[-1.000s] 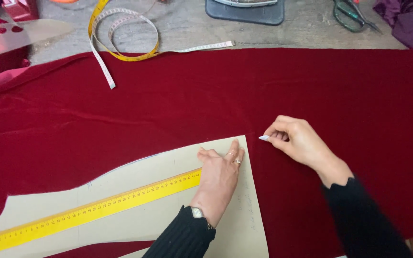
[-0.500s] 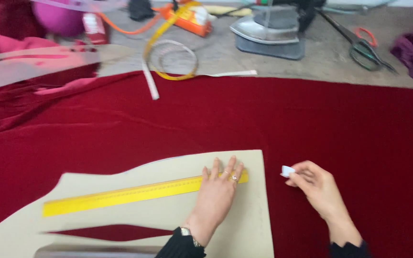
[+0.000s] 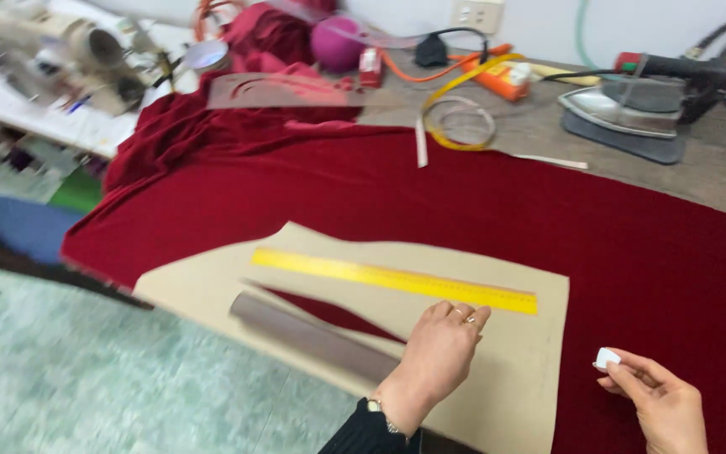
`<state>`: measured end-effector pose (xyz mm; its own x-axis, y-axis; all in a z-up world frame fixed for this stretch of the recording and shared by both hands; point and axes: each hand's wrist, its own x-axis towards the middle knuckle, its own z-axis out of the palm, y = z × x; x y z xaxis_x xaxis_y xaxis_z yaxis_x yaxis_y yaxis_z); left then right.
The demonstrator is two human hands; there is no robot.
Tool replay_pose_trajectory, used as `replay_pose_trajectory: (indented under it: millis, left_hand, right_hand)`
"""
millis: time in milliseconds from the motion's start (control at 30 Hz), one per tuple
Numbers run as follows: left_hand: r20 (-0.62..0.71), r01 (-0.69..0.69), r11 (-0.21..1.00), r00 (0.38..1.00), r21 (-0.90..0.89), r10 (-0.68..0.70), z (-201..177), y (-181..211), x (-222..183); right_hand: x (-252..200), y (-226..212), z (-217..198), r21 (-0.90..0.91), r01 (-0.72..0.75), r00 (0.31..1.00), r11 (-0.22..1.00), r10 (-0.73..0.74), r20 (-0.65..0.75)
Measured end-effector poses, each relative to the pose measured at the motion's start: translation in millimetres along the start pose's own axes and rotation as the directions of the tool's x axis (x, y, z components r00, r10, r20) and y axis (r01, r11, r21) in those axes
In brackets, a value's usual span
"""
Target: Tracing a paper pattern onto red velvet fabric using tailor's chalk, a ruler, and a pattern weight.
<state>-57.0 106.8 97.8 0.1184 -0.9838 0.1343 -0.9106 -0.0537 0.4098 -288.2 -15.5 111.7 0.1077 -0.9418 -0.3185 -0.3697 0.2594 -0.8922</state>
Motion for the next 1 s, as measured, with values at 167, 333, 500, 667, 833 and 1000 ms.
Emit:
replay_pose_trajectory:
  millis: [167,333,500,667,833,1000]
  left_hand:
    - [-0.111,0.051,0.999,0.993,-0.002,-0.051,-17.6,21.5,-53.8]
    - [-0.006,0.121,0.991,0.993,-0.063,-0.122,-28.9,46.2,-81.9]
    - [0.036,0.166,0.985,0.986,-0.043,-0.165,-21.5,62.8,-84.7]
    - [-0.008,0.197,0.979,0.98,-0.052,-0.198,-11.1,82.0,-61.9]
    - [-0.009,0.192,0.978,0.981,-0.085,-0.193,8.8,106.8,-20.8]
    - [0.029,0.21,0.975,0.978,-0.067,-0.208,25.3,117.0,6.7]
  right_hand:
    - [-29.6,35.0,-6.1,-0.009,0.155,0.986,0.988,-0.154,0.056]
    - [-52.1,57.8,-11.0,-0.068,0.265,0.964,0.962,-0.261,0.056]
    - [-4.7,107.5,-36.4,0.0,0.338,0.929,0.941,-0.334,0.161]
    - [28.2,97.4,-57.1,-0.001,0.341,0.914,0.94,-0.331,0.233]
    - [125.4,129.2,-94.8,0.027,0.353,0.885,0.935,-0.343,0.316]
    - [199.2,157.8,-105.7,0.002,0.326,0.876,0.945,-0.302,0.376]
